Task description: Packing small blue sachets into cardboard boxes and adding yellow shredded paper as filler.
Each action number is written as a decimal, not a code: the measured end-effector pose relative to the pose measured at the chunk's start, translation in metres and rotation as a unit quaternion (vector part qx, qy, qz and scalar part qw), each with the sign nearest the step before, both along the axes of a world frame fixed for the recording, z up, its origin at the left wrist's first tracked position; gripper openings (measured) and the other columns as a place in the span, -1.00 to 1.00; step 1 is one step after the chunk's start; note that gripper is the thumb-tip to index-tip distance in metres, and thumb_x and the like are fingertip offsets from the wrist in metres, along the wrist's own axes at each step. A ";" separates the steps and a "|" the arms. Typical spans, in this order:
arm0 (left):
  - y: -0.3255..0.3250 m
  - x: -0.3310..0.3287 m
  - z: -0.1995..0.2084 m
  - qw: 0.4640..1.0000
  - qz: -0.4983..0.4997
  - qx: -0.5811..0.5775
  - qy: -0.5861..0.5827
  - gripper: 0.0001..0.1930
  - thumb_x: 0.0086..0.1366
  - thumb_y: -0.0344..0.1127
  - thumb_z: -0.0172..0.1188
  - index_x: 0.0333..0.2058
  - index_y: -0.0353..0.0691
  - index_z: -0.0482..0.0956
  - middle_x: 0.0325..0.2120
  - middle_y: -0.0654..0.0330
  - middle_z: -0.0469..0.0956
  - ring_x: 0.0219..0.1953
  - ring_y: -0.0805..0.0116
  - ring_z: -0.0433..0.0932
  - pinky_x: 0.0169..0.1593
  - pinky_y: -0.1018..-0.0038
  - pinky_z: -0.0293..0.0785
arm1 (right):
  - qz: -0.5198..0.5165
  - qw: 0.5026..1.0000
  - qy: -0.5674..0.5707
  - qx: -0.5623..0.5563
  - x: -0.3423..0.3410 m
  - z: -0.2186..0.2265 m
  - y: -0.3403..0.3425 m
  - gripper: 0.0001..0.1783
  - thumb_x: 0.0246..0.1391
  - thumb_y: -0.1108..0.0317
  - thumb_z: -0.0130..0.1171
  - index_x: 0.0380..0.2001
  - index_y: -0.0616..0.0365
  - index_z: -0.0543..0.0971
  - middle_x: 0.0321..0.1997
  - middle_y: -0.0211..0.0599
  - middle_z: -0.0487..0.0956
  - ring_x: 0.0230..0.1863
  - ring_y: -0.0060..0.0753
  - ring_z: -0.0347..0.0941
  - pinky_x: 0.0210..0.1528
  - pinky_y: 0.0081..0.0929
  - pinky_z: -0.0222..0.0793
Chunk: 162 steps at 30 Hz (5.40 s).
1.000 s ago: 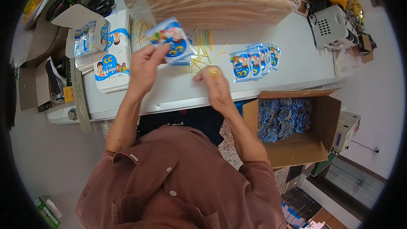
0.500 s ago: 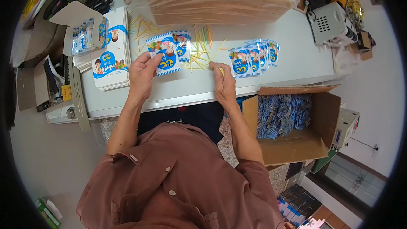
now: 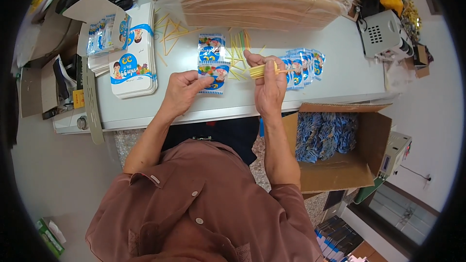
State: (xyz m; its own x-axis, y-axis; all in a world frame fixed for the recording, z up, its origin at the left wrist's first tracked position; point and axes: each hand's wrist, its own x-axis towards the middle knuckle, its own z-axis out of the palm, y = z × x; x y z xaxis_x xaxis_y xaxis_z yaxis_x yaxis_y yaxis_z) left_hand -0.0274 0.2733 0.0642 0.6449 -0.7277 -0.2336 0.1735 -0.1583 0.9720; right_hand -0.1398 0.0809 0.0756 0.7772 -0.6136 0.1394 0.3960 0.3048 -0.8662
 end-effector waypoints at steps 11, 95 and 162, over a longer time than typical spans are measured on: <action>0.003 -0.009 0.003 0.992 -0.110 -0.055 0.042 -0.79 0.37 -0.38 0.19 -0.12 -0.35 0.69 -0.27 0.14 0.71 -0.25 0.56 0.60 -0.11 0.58 0.53 | 0.037 0.998 -0.035 -0.021 0.015 0.038 0.018 -0.82 0.43 0.29 -0.17 -0.09 0.15 0.36 -0.03 0.15 0.58 0.19 0.13 0.45 0.36 0.03 0.23; 0.008 -0.026 -0.013 0.985 -0.052 -0.104 0.126 -0.77 0.37 -0.32 0.21 -0.17 -0.40 0.68 -0.34 0.23 0.69 -0.31 0.61 0.56 -0.22 0.60 0.51 | 0.192 0.965 0.105 -0.145 0.001 -0.007 0.035 -0.63 0.33 0.30 0.02 0.08 0.30 0.55 0.29 -0.05 0.43 0.26 -0.26 0.36 0.32 -0.28 0.21; 0.009 -0.017 -0.009 0.995 0.023 -0.083 0.048 -0.74 0.37 -0.31 0.20 -0.10 -0.36 0.67 -0.32 0.20 0.70 -0.28 0.62 0.56 -0.18 0.60 0.50 | 0.098 0.977 0.182 -0.062 0.018 0.009 0.042 -0.88 0.11 0.51 0.26 -0.27 0.31 0.66 -0.03 -0.25 0.59 -0.03 -0.46 0.47 0.09 -0.44 0.33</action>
State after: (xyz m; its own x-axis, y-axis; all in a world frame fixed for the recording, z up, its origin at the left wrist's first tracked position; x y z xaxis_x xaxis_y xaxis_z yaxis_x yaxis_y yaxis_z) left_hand -0.0445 0.2826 0.0550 0.6585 -0.7319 -0.1752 0.2701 0.0126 0.9627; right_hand -0.1214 0.1231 0.0847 0.8898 -0.4442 -0.1043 0.0000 0.2287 -0.9735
